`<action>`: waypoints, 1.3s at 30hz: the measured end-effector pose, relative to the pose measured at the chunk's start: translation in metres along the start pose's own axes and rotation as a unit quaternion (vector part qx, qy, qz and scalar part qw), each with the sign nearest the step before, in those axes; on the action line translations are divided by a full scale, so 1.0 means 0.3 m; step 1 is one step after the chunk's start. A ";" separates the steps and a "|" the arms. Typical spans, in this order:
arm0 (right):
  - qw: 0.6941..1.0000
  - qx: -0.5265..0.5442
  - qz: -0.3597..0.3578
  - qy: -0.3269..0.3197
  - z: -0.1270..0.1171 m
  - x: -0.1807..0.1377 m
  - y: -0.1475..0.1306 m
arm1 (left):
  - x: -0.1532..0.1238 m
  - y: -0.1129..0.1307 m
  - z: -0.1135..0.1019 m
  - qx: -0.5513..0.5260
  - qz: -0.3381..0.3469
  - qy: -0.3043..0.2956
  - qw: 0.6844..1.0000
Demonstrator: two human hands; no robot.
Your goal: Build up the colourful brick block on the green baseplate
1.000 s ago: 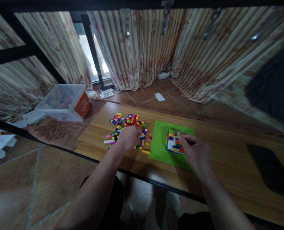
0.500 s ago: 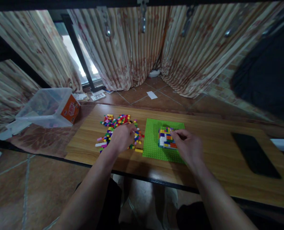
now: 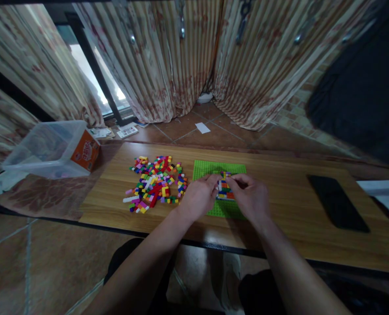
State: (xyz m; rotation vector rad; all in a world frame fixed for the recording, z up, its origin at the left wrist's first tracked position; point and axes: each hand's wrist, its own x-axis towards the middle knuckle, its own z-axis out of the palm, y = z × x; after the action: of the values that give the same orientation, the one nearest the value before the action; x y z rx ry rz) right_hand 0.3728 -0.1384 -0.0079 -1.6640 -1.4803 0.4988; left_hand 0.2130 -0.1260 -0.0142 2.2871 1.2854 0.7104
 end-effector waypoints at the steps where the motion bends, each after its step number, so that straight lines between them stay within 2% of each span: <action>1: 1.000 0.000 -0.001 0.000 -0.002 0.000 0.000 | 0.000 0.000 0.004 0.006 0.003 -0.001 1.000; 9: 1.000 -0.007 0.004 -0.025 0.000 -0.003 -0.004 | 0.010 0.008 0.014 0.026 -0.019 0.005 0.999; 16: 0.997 0.002 0.010 -0.073 0.016 -0.013 0.003 | 0.009 0.006 0.019 0.001 -0.047 0.025 0.999; 39: 0.996 -0.007 0.034 -0.080 0.038 0.007 0.010 | 0.022 0.004 0.012 -0.044 -0.059 0.023 0.997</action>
State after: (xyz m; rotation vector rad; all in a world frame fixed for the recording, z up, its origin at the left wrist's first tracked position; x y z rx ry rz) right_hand 0.3665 -0.1327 -0.0162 -1.7230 -1.5492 0.6742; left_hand 0.2191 -0.1213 -0.0149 2.1167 1.3696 0.7682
